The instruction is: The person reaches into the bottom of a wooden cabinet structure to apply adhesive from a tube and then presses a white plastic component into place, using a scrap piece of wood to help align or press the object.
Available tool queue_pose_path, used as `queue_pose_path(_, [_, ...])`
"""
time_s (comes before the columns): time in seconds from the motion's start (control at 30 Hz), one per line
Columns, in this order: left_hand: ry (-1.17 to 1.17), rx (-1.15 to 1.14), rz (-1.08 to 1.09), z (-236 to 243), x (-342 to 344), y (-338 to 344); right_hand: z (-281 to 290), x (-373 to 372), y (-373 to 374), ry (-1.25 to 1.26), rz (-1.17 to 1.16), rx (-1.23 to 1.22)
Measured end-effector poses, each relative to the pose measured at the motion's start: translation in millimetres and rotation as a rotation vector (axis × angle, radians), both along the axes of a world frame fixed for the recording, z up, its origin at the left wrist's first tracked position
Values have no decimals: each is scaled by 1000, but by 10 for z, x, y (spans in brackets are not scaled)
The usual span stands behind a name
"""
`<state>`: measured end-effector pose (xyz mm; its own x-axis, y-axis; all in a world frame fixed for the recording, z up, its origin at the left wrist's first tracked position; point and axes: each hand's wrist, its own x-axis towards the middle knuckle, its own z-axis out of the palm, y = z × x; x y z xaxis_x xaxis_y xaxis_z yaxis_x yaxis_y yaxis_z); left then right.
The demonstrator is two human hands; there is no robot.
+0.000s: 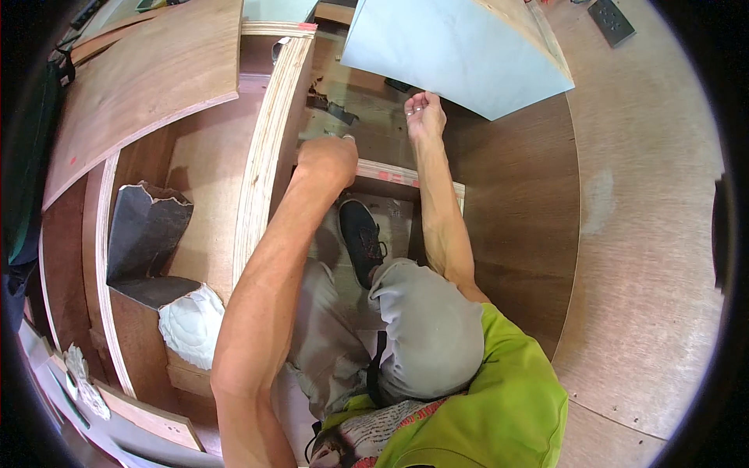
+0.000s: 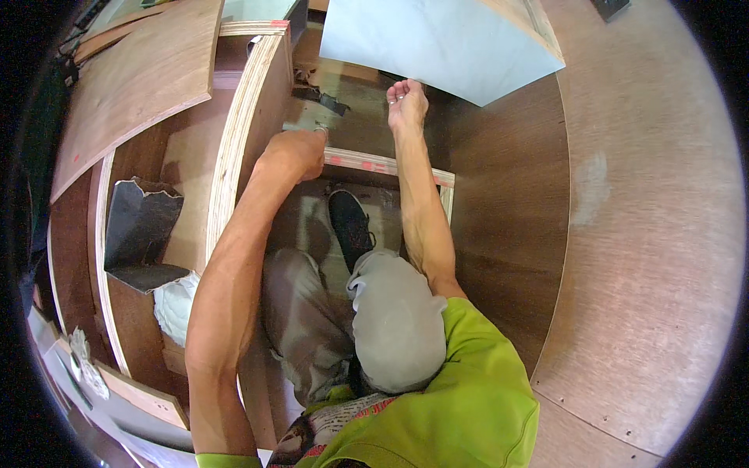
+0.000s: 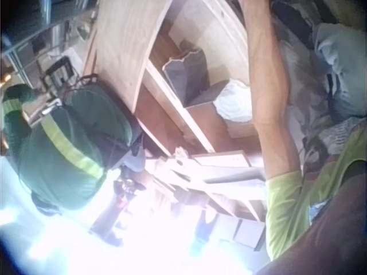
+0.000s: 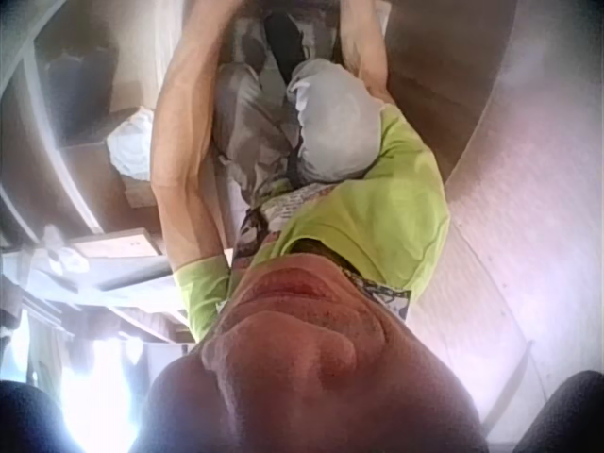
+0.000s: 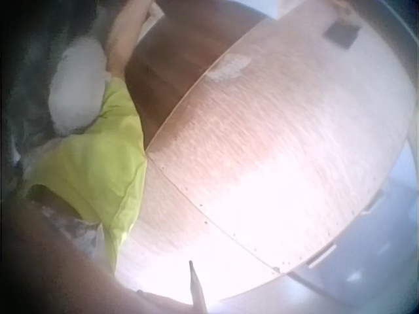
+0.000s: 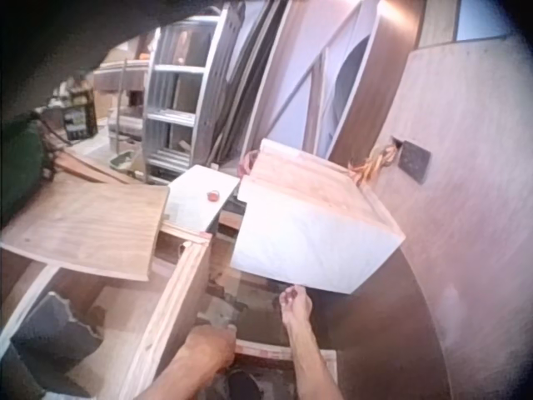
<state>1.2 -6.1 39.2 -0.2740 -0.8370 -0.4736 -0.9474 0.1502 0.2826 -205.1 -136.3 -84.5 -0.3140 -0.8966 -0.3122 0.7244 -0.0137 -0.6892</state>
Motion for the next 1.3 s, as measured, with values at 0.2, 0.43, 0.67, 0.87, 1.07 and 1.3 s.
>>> queue_pose_path(0.2, [12,-42,-5,-42,-14,0,-11,-64,40,-93,-12,83])
queue_pose_path(0.43, [-8,1,-2,-16,5,-3,168,-17,186,-99,36,-7])
queue_pose_path(0.67, [-5,-13,3,-30,-6,-3,181,0,169,-232,73,3])
queue_pose_path(0.87, [-17,-2,-13,-29,-8,-19,131,-43,121,-227,120,16])
queue_pose_path(1.07, [-15,-41,-17,-76,19,-2,72,20,26,-269,173,-47])
queue_pose_path(1.3, [11,-80,-15,-66,-14,17,-113,-82,-115,-268,301,-298])
